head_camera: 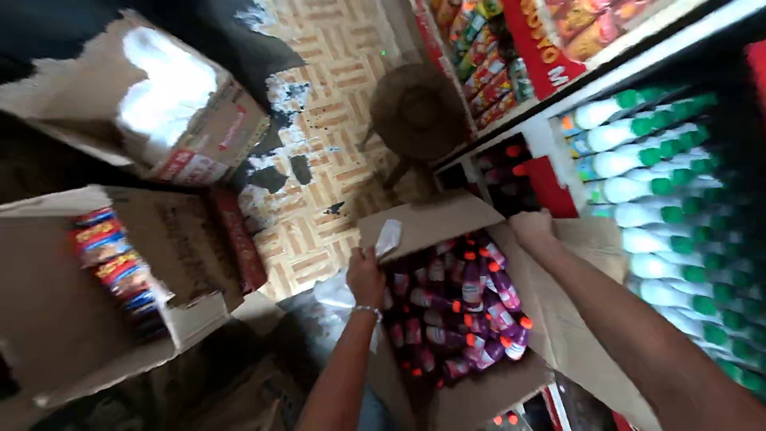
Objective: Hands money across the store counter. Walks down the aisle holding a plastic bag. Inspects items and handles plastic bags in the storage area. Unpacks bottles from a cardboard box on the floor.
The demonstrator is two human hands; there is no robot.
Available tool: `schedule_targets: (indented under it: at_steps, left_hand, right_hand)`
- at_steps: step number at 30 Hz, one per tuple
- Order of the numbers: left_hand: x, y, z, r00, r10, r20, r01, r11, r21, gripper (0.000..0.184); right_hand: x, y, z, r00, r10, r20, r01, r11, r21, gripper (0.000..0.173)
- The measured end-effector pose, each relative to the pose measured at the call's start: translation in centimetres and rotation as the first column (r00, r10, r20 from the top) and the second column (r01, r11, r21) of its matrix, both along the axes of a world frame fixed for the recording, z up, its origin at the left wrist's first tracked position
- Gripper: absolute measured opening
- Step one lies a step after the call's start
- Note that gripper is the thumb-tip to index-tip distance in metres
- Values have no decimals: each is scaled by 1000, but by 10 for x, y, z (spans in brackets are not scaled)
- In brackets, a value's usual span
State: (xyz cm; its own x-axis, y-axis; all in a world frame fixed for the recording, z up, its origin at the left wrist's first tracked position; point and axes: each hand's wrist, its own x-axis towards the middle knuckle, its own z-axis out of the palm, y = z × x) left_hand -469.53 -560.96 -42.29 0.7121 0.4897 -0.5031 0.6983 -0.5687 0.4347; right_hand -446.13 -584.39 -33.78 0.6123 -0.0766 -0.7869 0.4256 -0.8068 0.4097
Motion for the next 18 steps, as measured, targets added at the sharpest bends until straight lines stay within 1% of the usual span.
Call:
schedule_targets:
  at_steps: [1, 3, 5, 6, 8, 9, 10, 11, 12, 13, 14, 15, 16, 17, 18]
  left_hand:
    - [-2, -1, -1, 1000, 2, 3, -2, 1000, 6, 48]
    - [-6, 3, -1, 1000, 7, -9, -7, 1000, -8, 47]
    - [-7, 8, -2, 1000, 14, 18, -14, 1000, -14, 46]
    - [-9, 9, -2, 999, 19, 32, -18, 1000, -14, 46]
    - [-10, 8, -3, 999, 27, 35, -27, 1000, -3, 45]
    - [-8, 7, -3, 999, 44, 30, -44, 999, 1, 44]
    - [-6, 4, -3, 998, 56, 30, -56, 998, 3, 42]
    - [-5, 2, -2, 998, 63, 26, -63, 998, -8, 42]
    - [-4, 2, -1, 998, 65, 21, -65, 998, -17, 42]
    - [-4, 3, -1, 998, 66, 23, -65, 998, -22, 43]
    - [-4, 4, 0, 998, 63, 24, -63, 998, -25, 43]
    - [-4, 3, 1, 998, 61, 28, -60, 998, -28, 43]
    - [-6, 2, 2, 998, 61, 35, -59, 998, -35, 43]
    - [-7, 2, 3, 997, 62, 41, -60, 998, -37, 43]
    - [-6, 3, 3, 997, 61, 41, -59, 997, -40, 43]
  right_hand:
    - [-2, -8, -2, 999, 43, -10, -43, 999, 12, 30]
    - [-16, -33, -6, 982, 189, 22, -190, 969, 157, 25]
    - [-21, -51, -5, 940, 340, 25, -337, 913, 229, 27]
    - [-26, -57, -3, 913, 408, 2, -397, 887, 238, 29]
    - [-42, -59, 3, 843, 530, -97, -492, 830, 261, 32]
    - [-50, -59, 3, 817, 565, -114, -519, 807, 282, 32]
    - [-54, -59, -1, 824, 560, -82, -518, 805, 288, 31]
    - [-53, -56, -6, 860, 509, -41, -480, 832, 277, 29]
    - [-49, -51, -12, 912, 409, -22, -391, 886, 247, 26]
    - [-41, -41, -16, 959, 285, -17, -277, 943, 182, 28]
    - [-28, -31, -19, 986, 162, -28, -158, 982, 107, 43]
    - [-13, -25, -22, 997, 65, -52, -62, 996, 60, 59]
    - [-2, -26, -23, 997, 25, -78, -18, 996, 83, 65]
    - [5, -30, -19, 993, 58, -106, -40, 985, 168, 64]
    - [5, -31, -6, 971, 198, -131, -146, 934, 326, 60]
